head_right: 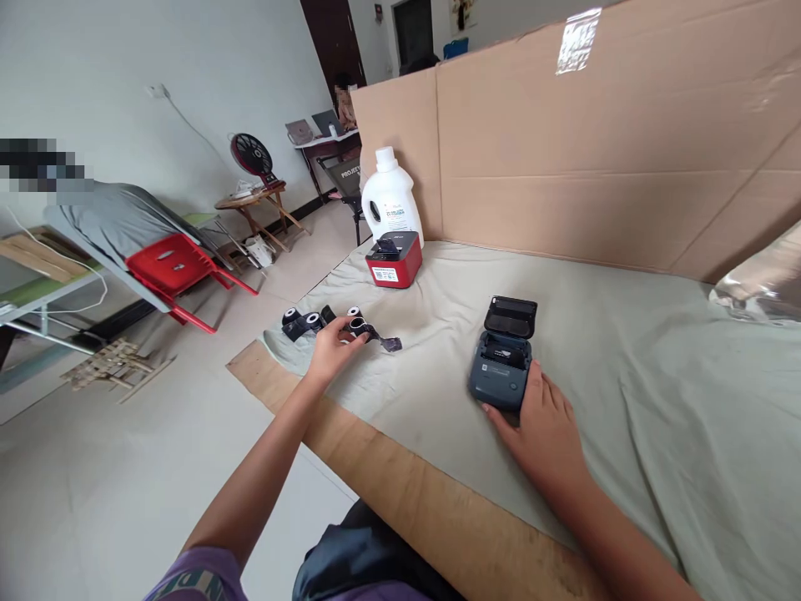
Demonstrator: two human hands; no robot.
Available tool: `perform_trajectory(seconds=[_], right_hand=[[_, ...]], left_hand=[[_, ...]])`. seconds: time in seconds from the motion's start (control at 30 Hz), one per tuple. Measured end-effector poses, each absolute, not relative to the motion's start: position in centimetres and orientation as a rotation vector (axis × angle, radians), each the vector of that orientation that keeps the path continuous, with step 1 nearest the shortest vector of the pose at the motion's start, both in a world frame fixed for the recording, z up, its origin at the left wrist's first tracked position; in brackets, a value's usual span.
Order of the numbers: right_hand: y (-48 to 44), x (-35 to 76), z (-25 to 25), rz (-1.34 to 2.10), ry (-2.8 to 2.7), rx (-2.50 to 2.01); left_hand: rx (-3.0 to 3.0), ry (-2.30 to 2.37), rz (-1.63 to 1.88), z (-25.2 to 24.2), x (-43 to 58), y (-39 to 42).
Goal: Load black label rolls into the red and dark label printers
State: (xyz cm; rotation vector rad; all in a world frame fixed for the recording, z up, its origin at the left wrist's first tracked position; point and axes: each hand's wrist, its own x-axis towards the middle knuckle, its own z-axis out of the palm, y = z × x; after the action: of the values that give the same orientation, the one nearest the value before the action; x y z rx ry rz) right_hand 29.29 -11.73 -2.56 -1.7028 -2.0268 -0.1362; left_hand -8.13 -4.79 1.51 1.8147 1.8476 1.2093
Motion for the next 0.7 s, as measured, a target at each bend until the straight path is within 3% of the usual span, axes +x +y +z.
perform_trajectory(seconds=[0.4, 0.7], right_hand=[[-11.9, 29.4, -2.0, -0.199, -2.127, -1.587], [-11.7, 29.7, -2.3, -0.251, -2.08, -1.465]], left_hand=[[1.923, 2.088, 0.881, -0.7, -8.5, -5.6], [1.86, 2.273, 1.154, 1.8, -9.2, -5.1]])
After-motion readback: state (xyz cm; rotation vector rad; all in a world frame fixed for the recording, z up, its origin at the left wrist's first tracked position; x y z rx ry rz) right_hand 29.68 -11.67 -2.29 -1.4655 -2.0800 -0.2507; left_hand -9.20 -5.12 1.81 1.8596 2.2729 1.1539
